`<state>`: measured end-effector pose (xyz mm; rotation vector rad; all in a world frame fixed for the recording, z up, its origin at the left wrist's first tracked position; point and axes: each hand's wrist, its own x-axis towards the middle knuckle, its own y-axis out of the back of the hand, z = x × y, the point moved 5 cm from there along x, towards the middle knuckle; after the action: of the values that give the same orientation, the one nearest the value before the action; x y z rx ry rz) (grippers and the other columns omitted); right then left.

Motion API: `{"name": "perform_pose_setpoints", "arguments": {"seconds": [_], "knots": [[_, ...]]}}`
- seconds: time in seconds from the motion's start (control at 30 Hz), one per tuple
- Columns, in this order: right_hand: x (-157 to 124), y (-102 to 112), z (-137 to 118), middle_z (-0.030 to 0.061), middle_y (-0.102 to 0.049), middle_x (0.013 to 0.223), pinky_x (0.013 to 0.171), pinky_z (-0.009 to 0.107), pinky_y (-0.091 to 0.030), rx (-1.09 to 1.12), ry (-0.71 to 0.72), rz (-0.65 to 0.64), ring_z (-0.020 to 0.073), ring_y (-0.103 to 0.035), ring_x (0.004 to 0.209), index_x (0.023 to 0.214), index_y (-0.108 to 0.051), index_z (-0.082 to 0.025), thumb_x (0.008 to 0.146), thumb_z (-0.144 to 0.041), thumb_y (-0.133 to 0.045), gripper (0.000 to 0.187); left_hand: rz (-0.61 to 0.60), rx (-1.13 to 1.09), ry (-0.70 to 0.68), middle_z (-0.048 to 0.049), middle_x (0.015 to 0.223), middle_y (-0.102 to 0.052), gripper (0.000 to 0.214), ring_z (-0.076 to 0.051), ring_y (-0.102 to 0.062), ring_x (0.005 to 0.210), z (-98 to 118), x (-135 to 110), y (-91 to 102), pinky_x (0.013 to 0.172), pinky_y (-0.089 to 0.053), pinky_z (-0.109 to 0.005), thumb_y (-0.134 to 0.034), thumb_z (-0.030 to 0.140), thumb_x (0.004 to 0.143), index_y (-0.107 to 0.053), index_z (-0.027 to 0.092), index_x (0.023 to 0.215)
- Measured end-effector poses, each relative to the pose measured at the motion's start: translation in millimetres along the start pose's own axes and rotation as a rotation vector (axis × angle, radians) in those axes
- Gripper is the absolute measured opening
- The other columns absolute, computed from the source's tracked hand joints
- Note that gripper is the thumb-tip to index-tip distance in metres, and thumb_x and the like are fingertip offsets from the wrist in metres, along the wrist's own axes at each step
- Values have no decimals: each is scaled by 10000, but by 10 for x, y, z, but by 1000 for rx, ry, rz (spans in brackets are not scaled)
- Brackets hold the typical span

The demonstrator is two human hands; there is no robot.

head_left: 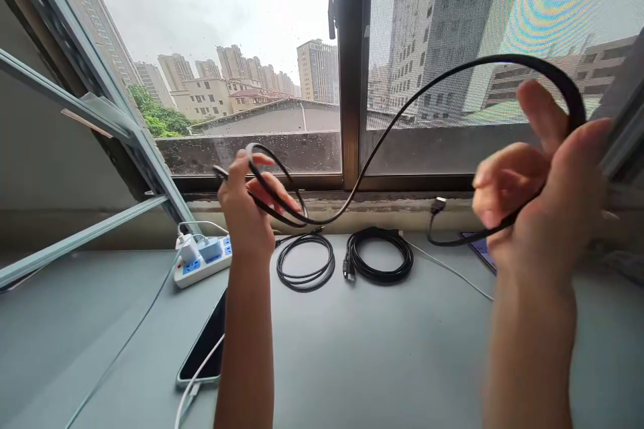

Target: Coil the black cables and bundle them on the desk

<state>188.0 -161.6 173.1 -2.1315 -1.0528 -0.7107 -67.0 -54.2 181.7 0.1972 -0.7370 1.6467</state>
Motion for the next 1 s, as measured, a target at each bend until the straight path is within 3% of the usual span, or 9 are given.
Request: {"name": "perform_pose_setpoints", "arguments": {"seconds": [0.1,0.2,0.33,0.4,0.47,0.53,0.67,0.83,1.0], "knots": [[-52,-256,113,11,-639,950,264,232,-169,40,-125,-301,71,-438,359,1436,-258,-432,871,-660,-334,613,-179,114,57,16,363,-461,321,-99,-406,277,-7,-67,-98,290,-279,-224,-459,416,810,-622,169,688],[-140,-421,183,58,-619,1095,268,218,-220,-27,-149,-428,65,-456,386,1472,-139,-393,899,-631,-289,638,-367,175,133,-2,320,-428,471,-128,-414,276,-14,-180,-223,307,-326,-250,-394,501,830,-665,142,691],[-298,-579,222,20,-636,977,366,191,-369,-157,-147,-620,56,-441,432,1482,-117,-365,877,-525,-482,724,-453,252,149,-14,319,-447,560,-140,-459,301,-35,-325,-352,295,-293,-231,-333,549,870,-695,137,758],[-370,-620,227,-4,-642,866,395,192,-397,-253,-158,-721,76,-478,471,1479,-170,-343,805,-476,-613,817,-493,276,157,-10,332,-475,566,-125,-456,292,-67,-391,-413,286,-267,-219,-341,571,869,-706,147,791],[-416,-637,219,-28,-617,702,396,198,-400,-325,-170,-791,91,-492,457,1453,-286,-304,772,-451,-654,788,-558,295,166,-4,344,-496,561,-115,-466,293,-96,-452,-470,289,-266,-210,-351,581,867,-717,161,799],[-413,-625,194,-63,-526,522,386,201,-385,-373,-176,-779,87,-454,387,1369,-448,-278,803,-431,-619,610,-618,318,149,-4,354,-513,552,-108,-470,300,-100,-490,-507,299,-281,-206,-366,578,864,-724,167,779],[-327,-546,116,-85,-392,401,335,193,-311,-394,-211,-566,71,-362,311,1165,-631,-250,858,-348,-553,332,-686,369,168,-19,357,-531,566,-122,-486,320,-88,-486,-497,326,-335,-217,-370,583,863,-732,152,805],[-298,-497,61,-78,-420,425,347,193,-336,-249,-259,-414,85,-429,350,1158,-616,-230,845,-359,-578,341,-755,385,184,-24,368,-544,692,-126,-501,312,-78,-430,-412,328,-347,-222,-280,684,838,-725,156,898],[-354,-549,125,-54,-507,541,382,199,-381,-195,-260,-518,80,-465,411,1226,-574,-218,781,-463,-644,513,-879,403,62,-12,358,-536,696,-116,-479,302,-92,-459,-436,318,-318,-214,-280,721,810,-726,187,840]]}}
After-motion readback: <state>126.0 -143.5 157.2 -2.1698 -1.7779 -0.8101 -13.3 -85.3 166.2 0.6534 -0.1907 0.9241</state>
